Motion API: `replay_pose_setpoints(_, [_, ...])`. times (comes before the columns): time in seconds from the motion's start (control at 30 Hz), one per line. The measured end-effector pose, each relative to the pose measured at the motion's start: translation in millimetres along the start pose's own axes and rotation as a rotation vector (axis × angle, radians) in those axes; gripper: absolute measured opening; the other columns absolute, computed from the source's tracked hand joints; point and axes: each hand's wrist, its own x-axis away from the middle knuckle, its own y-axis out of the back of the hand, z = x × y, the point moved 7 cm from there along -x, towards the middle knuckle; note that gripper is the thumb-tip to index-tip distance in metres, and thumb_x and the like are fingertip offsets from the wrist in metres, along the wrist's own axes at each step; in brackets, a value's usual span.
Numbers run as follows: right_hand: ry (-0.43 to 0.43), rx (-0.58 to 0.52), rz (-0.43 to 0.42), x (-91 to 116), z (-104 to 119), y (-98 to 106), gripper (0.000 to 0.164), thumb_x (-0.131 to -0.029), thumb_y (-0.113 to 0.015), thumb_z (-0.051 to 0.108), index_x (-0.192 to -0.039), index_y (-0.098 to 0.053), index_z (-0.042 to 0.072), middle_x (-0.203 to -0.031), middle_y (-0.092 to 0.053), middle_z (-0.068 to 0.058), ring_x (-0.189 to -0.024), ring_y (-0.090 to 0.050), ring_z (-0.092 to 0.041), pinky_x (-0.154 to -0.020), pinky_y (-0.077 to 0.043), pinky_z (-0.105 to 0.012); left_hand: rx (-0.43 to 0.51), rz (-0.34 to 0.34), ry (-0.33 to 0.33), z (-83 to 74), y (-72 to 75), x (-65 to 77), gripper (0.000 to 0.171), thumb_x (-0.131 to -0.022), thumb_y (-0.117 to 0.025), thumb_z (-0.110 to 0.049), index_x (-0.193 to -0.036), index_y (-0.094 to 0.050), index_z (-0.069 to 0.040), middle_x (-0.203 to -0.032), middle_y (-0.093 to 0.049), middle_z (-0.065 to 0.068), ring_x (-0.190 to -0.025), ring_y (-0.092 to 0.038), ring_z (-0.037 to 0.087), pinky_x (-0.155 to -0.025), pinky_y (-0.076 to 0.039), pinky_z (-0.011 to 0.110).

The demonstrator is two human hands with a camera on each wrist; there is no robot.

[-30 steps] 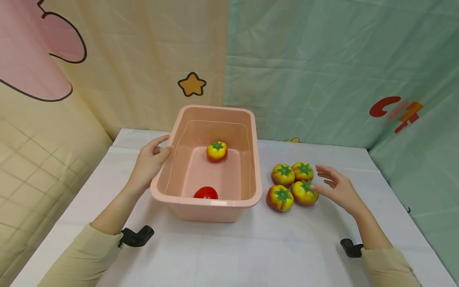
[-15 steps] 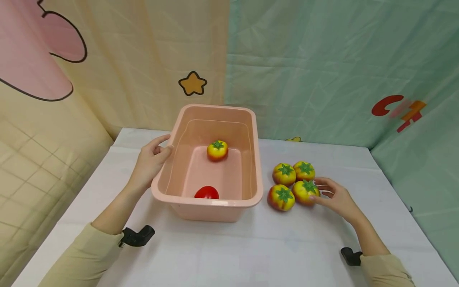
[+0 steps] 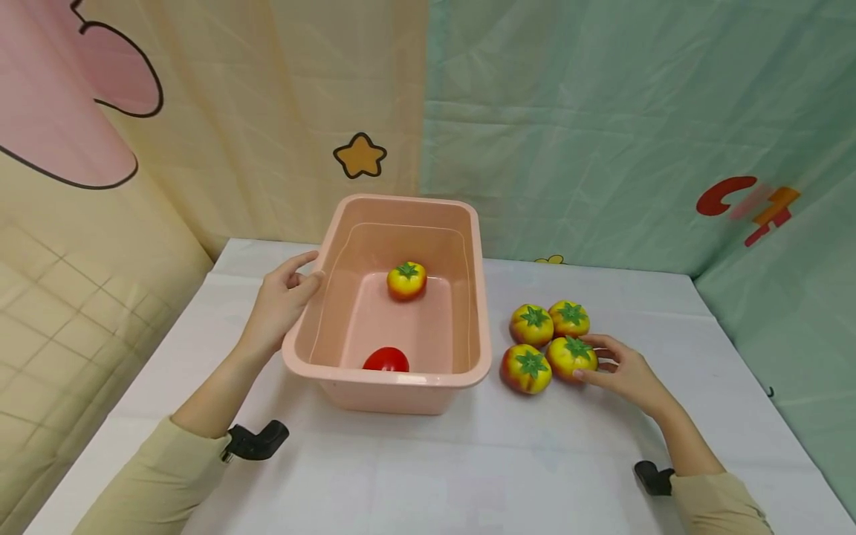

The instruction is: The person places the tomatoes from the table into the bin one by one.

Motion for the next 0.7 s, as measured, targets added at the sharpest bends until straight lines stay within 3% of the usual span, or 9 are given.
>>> replay_pose_setpoints(0.33, [-0.054,-0.004,0.028,-0.8,-4.2,-0.2,0.062,-0.085,-0.069,0.032,-0.134,-0.043,0.005,-0.135,-0.043,-0.020,-0.115,-0.046,-0.040,-0.088,-0.045,-0.052,-0.013,-0.004,0.006,-1.8,0.7,1.3,0.050,-0.095,-0.052,-0.025,-0.139,-0.042,-0.005,-0.075,-0.054,0.008,-0.060,-0.056,0.008,-0.055,-0.050,0.022])
replay_pose_setpoints(0.7, [-0.051,-0.012,0.046,0.5,-3.4,2.4,0.061,-0.085,-0.069,0.030,-0.134,-0.044,0.004,-0.135,-0.043,-0.020,-0.115,-0.046,-0.040,-0.089,-0.044,-0.053,0.010,0.002,0.007,-0.8,-0.8,0.9,0.050,-0.095,-0.052,-0.025,-0.139,-0.042,-0.005,-0.076,-0.054,0.009,-0.061,-0.056,0.009,-0.055,-0.051,0.024])
